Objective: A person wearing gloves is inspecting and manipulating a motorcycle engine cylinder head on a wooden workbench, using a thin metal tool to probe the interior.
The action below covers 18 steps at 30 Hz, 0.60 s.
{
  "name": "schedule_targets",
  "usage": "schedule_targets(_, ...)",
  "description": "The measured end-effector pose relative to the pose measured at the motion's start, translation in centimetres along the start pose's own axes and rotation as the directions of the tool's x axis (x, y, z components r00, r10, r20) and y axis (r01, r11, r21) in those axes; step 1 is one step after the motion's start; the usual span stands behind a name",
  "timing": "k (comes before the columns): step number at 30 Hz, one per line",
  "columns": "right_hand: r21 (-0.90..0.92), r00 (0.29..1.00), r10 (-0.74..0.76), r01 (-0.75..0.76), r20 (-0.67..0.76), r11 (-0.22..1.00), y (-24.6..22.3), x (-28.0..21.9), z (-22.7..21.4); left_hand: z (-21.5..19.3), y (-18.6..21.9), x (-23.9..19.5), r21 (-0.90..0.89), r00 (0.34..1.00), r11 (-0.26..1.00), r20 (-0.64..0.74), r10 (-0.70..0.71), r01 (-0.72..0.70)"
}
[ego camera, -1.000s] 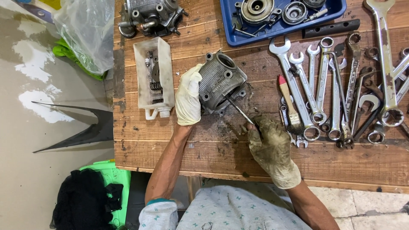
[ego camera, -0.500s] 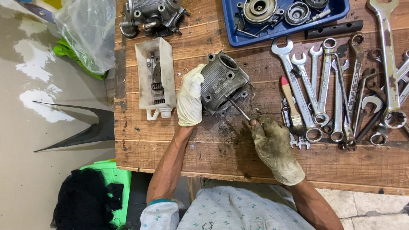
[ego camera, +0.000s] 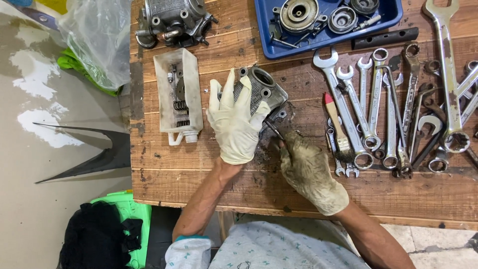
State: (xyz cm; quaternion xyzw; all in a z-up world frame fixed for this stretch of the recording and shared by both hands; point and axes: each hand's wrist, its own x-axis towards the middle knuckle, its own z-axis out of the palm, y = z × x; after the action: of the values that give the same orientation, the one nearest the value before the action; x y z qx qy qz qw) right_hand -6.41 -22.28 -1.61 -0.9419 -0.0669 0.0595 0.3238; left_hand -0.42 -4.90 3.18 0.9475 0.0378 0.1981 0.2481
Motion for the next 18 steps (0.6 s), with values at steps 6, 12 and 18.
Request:
schedule_targets(6, -0.076, 1.000, -0.008, 0.006, -0.027, 0.997, 0.4, -0.2, -0.2, 1.8, -1.4, 0.1, 0.132, 0.971, 0.978, -0.153, 0.182, -0.162)
schedule_targets(12, -0.132, 0.983, -0.169, 0.158, -0.075, 0.979, 1.7, -0.3, 1.2, 3.9, -3.0, 0.2, 0.121, 0.964, 0.976, -0.175, 0.200, -0.181)
schedule_targets(18, -0.006, 0.987, -0.133, 0.133, -0.095, 0.991, 2.5, -0.5, 2.2, 2.0, -1.7, -0.3, -0.184, 0.982, 0.978, -0.178, 0.064, -0.097)
